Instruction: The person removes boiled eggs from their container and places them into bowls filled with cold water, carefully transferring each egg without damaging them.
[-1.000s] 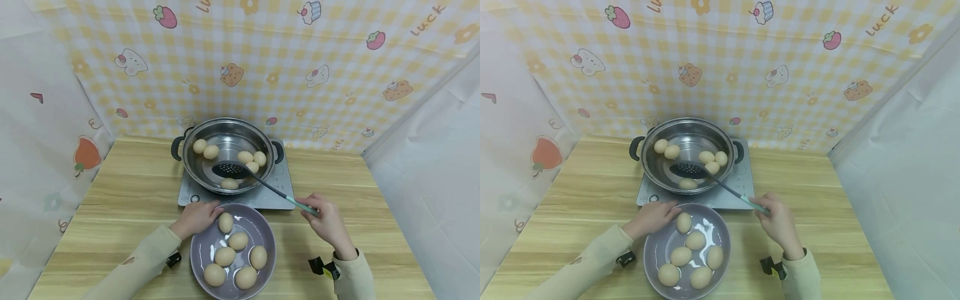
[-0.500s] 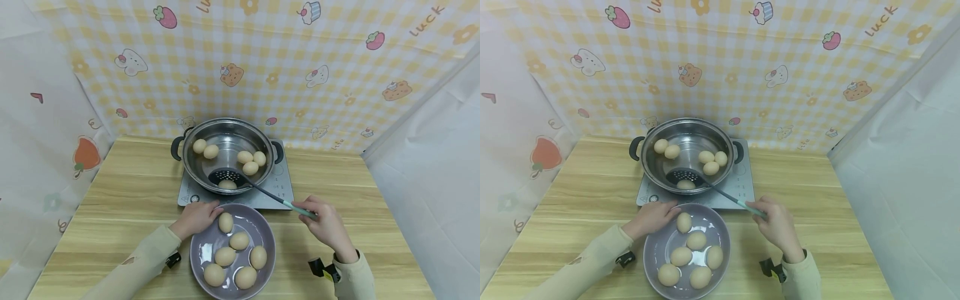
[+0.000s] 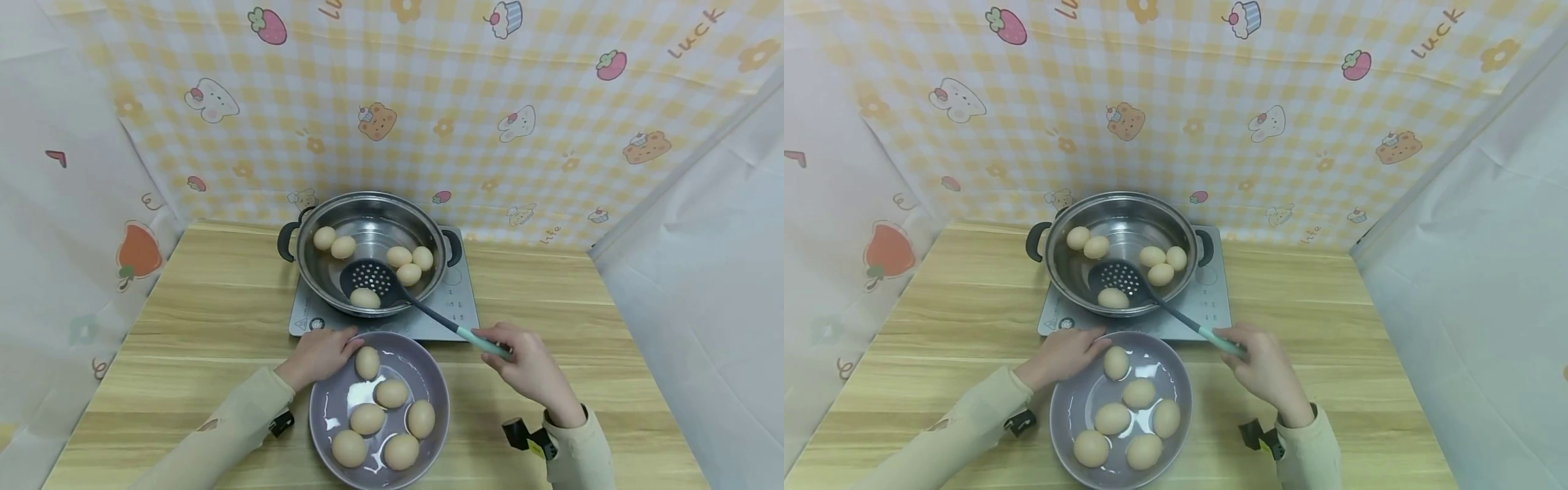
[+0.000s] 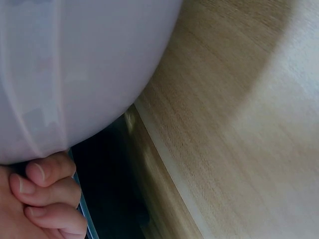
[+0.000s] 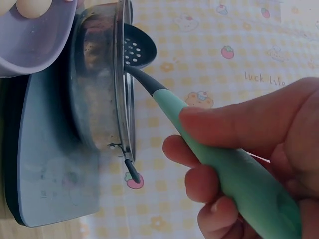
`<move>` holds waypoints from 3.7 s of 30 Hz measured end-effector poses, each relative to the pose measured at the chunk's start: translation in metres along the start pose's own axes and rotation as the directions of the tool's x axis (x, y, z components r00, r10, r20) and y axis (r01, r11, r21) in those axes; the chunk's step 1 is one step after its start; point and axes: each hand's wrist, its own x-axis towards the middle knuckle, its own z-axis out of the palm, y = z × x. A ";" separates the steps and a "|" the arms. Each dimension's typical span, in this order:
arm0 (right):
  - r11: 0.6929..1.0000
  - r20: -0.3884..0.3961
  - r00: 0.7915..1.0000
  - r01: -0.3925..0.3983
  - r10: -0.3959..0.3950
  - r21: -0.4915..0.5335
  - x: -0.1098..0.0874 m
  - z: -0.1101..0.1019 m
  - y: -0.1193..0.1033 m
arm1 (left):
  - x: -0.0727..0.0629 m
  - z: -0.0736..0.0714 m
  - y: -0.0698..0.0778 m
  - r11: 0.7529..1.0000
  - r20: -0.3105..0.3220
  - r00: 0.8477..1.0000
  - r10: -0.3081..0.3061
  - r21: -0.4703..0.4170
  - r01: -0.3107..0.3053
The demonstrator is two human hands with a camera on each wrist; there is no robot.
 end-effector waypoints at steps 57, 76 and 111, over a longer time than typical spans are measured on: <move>0.984 0.072 0.996 -0.067 0.056 0.168 -0.044 -0.040 0.003 | 0.000 0.000 0.000 1.000 0.008 1.000 -0.005 -0.005 0.005; 0.978 0.099 0.995 -0.044 0.025 0.204 -0.077 -0.049 0.011 | 0.000 0.001 0.000 1.000 -0.007 1.000 -0.012 0.003 0.012; 0.986 0.080 0.987 0.131 -0.139 0.100 -0.067 -0.023 0.019 | -0.001 -0.002 0.000 1.000 0.013 1.000 0.008 0.001 -0.008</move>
